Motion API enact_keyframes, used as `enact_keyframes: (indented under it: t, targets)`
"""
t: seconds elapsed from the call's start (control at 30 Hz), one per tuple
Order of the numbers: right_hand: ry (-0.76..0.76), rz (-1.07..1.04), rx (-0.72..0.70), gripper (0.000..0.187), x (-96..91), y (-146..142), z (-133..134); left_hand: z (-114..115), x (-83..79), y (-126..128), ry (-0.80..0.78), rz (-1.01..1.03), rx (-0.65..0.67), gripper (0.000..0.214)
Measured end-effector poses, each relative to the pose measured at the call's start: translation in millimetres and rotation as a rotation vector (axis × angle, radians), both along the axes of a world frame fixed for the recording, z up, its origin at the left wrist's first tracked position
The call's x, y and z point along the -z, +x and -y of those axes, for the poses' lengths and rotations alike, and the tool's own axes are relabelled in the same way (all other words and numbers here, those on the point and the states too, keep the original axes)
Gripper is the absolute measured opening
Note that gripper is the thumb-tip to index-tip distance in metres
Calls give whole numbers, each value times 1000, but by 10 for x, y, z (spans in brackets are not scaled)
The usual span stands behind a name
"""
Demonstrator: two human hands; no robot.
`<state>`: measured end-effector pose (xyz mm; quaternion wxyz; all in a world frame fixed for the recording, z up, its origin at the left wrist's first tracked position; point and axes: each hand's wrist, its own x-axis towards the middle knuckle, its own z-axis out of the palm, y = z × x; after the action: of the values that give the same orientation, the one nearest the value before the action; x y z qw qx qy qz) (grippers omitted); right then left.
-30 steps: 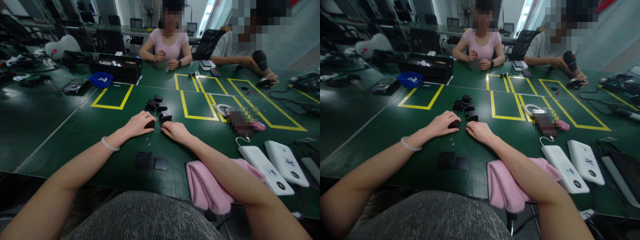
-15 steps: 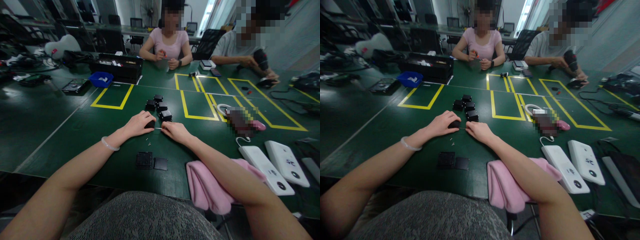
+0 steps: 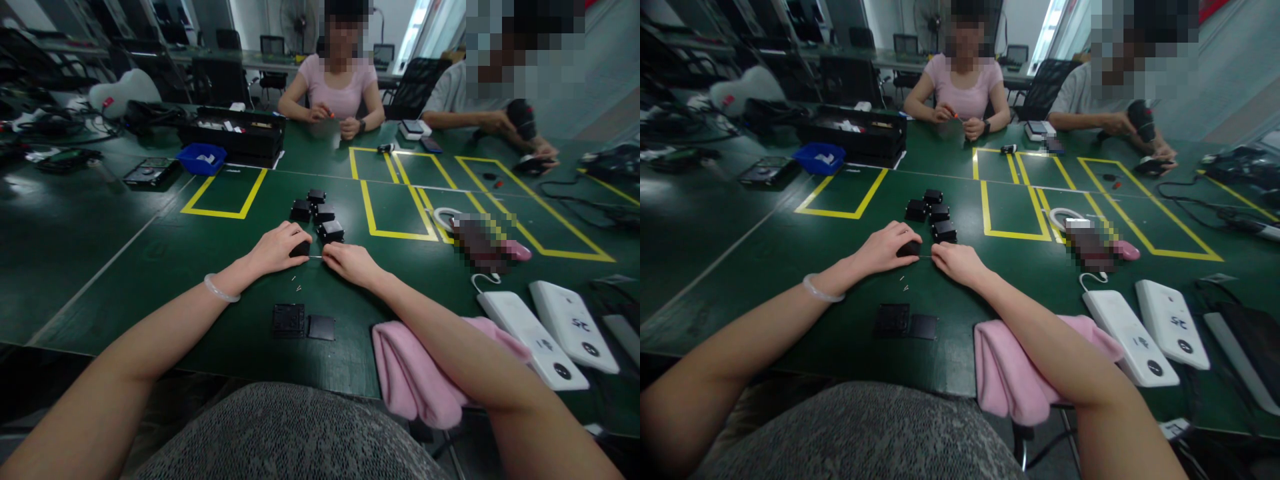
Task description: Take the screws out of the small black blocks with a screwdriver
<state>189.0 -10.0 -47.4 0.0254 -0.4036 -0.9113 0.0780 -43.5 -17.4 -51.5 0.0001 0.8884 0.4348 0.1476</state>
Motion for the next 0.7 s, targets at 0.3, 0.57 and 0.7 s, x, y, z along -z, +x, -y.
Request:
enact_keyframes:
  t: [0.3, 0.57, 0.7]
  targets:
    - [-40, -42, -29, 23, -18, 45, -39, 5, 7, 10, 11, 21, -9, 28]
    - [-54, -28, -10, 21, -37, 55, -46, 17, 6, 24, 5, 29, -23, 27]
    - [-42, -30, -7, 23, -25, 47, -52, 12, 13, 18, 14, 37, -18, 27]
